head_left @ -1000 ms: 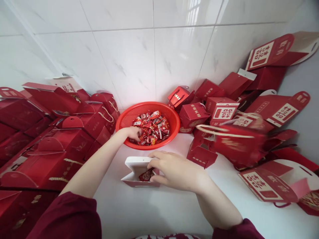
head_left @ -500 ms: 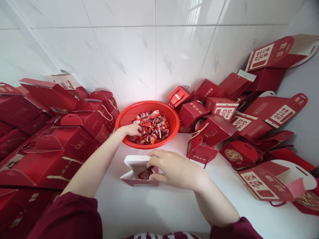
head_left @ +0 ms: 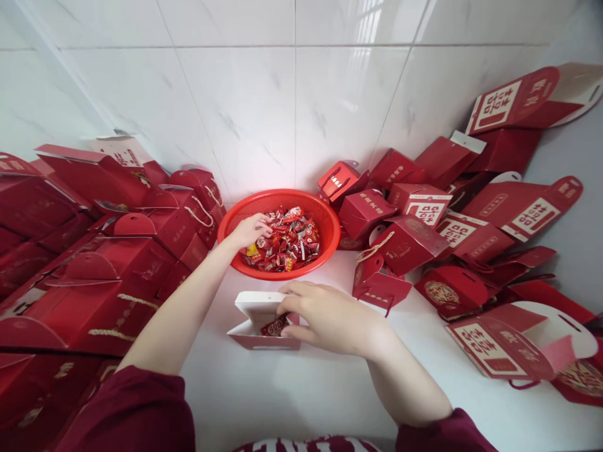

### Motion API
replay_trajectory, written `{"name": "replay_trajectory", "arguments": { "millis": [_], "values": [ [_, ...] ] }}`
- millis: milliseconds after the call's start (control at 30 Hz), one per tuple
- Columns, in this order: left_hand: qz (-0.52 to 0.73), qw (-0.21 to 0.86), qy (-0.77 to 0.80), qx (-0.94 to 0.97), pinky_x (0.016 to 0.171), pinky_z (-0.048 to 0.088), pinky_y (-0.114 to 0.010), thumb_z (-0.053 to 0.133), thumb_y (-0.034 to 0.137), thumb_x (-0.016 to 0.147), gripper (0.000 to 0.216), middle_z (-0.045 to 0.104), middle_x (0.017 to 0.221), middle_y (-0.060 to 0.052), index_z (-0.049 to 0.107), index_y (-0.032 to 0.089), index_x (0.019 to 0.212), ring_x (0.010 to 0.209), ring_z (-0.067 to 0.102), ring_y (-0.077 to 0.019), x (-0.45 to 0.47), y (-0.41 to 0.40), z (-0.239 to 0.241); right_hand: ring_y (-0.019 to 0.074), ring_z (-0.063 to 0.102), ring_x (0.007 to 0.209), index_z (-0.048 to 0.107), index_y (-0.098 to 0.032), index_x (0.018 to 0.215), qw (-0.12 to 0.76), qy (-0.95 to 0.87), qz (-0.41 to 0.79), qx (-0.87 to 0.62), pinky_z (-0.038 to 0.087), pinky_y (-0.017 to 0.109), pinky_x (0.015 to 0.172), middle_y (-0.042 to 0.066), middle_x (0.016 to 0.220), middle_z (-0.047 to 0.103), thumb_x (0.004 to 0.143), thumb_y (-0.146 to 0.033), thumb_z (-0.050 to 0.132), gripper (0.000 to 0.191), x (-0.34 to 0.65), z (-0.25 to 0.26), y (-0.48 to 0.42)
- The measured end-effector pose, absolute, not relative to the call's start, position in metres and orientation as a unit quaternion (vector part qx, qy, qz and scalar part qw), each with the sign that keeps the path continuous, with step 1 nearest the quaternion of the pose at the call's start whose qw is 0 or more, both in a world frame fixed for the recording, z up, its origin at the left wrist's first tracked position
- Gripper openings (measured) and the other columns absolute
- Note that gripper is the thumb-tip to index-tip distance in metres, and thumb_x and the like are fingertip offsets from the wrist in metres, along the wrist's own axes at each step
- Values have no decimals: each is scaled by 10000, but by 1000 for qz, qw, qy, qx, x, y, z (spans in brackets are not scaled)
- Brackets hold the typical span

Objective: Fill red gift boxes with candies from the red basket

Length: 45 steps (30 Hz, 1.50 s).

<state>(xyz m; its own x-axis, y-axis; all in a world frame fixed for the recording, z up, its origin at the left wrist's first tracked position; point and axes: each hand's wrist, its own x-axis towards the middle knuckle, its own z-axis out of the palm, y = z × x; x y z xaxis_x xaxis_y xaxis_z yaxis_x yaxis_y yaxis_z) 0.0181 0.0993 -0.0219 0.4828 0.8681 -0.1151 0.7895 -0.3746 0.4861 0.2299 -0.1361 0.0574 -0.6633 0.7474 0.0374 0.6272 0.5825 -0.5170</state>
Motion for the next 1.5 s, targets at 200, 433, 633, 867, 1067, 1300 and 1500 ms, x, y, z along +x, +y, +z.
{"name": "replay_trajectory", "arguments": {
  "millis": [200, 433, 633, 867, 1067, 1300, 1500],
  "values": [
    [-67, 176, 588, 787, 882, 508, -330, 843, 334, 524, 312, 744, 768, -80, 708, 203, 774, 985, 694, -317, 15, 99, -26, 264, 659, 992, 714, -185, 1066, 127, -878, 245, -391, 503, 357, 808, 91, 1151, 653, 903, -251, 671, 181, 230, 57, -135],
    [-216, 223, 551, 774, 718, 514, -294, 874, 236, 346, 421, 706, 642, -50, 704, 182, 727, 709, 680, -257, 27, 100, -24, 261, 640, 1009, 712, -182, 1084, 123, -881, 241, -389, 492, 361, 842, 100, 1122, 653, 909, -249, 667, 192, 230, 58, -136],
    [-197, 335, 512, 766, 556, 465, -235, 822, 247, 456, 345, 656, 604, -3, 675, 163, 756, 556, 599, -161, 20, 97, -17, 260, 636, 1002, 715, -179, 1085, 113, -877, 246, -396, 495, 363, 839, 105, 1111, 652, 913, -253, 666, 193, 230, 59, -135],
    [-11, 453, 538, 711, 679, 571, -250, 502, 363, 864, 337, 713, 958, -88, 595, 152, 1110, 848, 686, -178, 21, 89, -8, 251, 641, 984, 713, -193, 1090, 117, -874, 252, -398, 498, 353, 846, 96, 1106, 644, 912, -254, 667, 193, 230, 60, -134],
    [43, 507, 522, 685, 704, 605, -314, 676, 502, 804, 453, 720, 1004, -126, 636, 125, 1051, 898, 709, -236, 17, 87, -6, 257, 644, 1010, 710, -190, 1094, 120, -876, 251, -394, 505, 369, 878, 102, 1133, 645, 905, -247, 679, 199, 230, 59, -133],
    [78, 488, 495, 715, 752, 595, -294, 851, 421, 609, 423, 734, 897, -55, 639, 138, 842, 872, 710, -219, 19, 83, -7, 295, 590, 1170, 641, -170, 1196, 111, -899, 232, -354, 499, 438, 977, 131, 1349, 559, 856, -286, 763, 380, 240, 62, -142],
    [68, 431, 501, 748, 609, 565, -271, 838, 422, 628, 374, 706, 731, -6, 676, 139, 812, 707, 683, -192, 16, 86, -9, 311, 598, 1155, 611, -185, 1233, 89, -899, 184, -388, 530, 483, 948, 131, 1378, 528, 848, -230, 762, 417, 247, 65, -151]
  ]
}}
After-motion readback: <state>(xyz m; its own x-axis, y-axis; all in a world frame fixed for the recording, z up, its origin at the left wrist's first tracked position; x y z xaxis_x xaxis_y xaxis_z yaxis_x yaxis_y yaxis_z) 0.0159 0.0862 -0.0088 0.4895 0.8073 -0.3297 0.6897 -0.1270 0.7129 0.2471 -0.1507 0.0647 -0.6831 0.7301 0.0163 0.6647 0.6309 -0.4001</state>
